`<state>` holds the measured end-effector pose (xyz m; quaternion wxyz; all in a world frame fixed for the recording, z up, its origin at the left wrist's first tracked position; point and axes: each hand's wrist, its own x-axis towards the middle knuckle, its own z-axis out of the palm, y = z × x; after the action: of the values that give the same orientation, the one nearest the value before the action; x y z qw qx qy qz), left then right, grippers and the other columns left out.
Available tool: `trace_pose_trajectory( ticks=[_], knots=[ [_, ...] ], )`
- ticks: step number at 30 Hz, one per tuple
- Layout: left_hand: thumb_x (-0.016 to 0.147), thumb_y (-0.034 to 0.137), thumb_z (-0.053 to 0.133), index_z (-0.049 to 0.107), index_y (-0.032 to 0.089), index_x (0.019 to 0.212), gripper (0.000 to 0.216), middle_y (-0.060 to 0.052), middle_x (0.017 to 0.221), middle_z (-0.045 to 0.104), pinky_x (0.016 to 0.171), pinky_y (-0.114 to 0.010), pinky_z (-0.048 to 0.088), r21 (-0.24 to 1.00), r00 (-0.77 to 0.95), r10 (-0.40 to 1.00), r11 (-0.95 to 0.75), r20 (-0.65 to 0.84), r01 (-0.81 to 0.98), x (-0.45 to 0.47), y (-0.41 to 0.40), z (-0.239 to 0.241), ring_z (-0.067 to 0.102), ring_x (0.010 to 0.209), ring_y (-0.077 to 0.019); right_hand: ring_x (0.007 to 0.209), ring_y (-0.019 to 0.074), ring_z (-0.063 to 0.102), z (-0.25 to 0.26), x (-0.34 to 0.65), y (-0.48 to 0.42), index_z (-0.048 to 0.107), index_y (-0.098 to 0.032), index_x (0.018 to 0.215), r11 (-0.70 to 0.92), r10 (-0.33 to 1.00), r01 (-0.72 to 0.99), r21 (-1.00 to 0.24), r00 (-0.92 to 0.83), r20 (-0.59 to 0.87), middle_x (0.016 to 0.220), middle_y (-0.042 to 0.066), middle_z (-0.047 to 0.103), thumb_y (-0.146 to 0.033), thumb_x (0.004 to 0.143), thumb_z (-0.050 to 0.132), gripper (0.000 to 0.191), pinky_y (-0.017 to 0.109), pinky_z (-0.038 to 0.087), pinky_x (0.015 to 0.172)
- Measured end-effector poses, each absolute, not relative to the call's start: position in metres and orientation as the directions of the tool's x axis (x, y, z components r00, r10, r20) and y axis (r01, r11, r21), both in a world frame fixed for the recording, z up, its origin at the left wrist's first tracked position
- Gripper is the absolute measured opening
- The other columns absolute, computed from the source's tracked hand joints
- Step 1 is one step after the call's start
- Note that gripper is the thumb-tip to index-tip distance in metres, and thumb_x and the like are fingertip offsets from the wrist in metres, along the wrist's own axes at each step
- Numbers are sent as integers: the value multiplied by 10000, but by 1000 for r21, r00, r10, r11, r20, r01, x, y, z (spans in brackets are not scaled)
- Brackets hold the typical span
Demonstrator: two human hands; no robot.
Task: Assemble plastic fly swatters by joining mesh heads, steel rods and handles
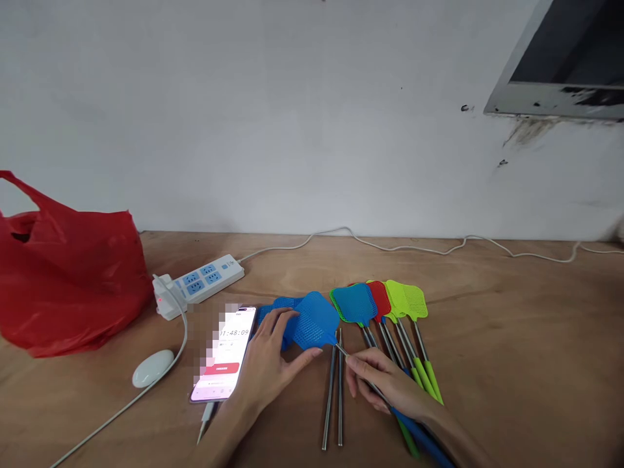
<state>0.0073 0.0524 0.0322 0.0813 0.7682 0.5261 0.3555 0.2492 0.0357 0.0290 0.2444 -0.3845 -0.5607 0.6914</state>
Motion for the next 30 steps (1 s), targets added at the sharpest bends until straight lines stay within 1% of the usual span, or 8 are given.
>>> trace_pose_trajectory(
  ticks=[5,9,12,15,17,21,26,30],
  knots=[
    [779,517,772,541,265,1252,584,-114,1323,552,936,-485,522,564,207,853,-480,479,672,3,50,38,580,1181,-340,272,64,233,27,250,37,574,-193,654,-272,755,104,-957,-593,-279,343,-108,360,-701,891,463,572,211,202,315],
    [867,442,695,520,281,1317,509,-91,1309,573,933,-434,524,754,56,901,-394,431,525,4,51,39,577,1186,-296,274,68,235,25,250,38,549,-204,637,-265,771,89,-960,-579,-266,330,-114,335,-726,873,456,580,207,192,312],
    [886,425,660,551,257,1318,476,-81,1247,613,861,-382,554,899,-32,944,-301,328,318,5,53,35,616,1099,-263,281,67,239,24,248,37,554,-201,638,-259,760,105,-960,-591,-270,336,-113,341,-726,873,459,582,207,195,310],
    [852,437,694,550,214,1332,549,-62,1086,664,756,-355,580,977,17,983,-183,183,111,6,55,34,658,906,-225,285,65,232,24,247,36,557,-203,644,-255,767,103,-961,-584,-266,340,-115,342,-718,880,460,575,204,200,311],
    [839,442,712,537,204,1345,586,-39,985,667,692,-339,585,991,42,992,-125,123,53,6,55,36,654,808,-203,280,64,232,24,247,35,557,-203,640,-248,770,95,-964,-584,-256,335,-114,344,-707,888,460,570,206,196,314],
    [822,441,741,541,191,1353,620,-7,850,644,619,-310,573,993,68,992,-110,107,36,4,55,38,628,679,-170,268,59,243,23,247,34,567,-195,625,-259,755,76,-963,-606,-251,329,-106,365,-706,886,471,582,208,199,317],
    [824,391,770,534,192,1367,624,26,767,610,587,-267,560,994,134,986,-98,104,-49,5,54,33,633,671,-155,248,56,243,20,247,35,584,-184,611,-286,748,14,-958,-621,-233,311,-101,375,-693,895,469,594,207,198,309],
    [824,382,772,547,207,1355,602,32,777,607,608,-275,568,994,140,985,-99,105,-50,7,51,33,636,674,-148,238,58,233,18,247,35,579,-186,590,-293,750,-13,-956,-623,-221,291,-99,367,-687,896,473,597,207,198,306]
  ],
)
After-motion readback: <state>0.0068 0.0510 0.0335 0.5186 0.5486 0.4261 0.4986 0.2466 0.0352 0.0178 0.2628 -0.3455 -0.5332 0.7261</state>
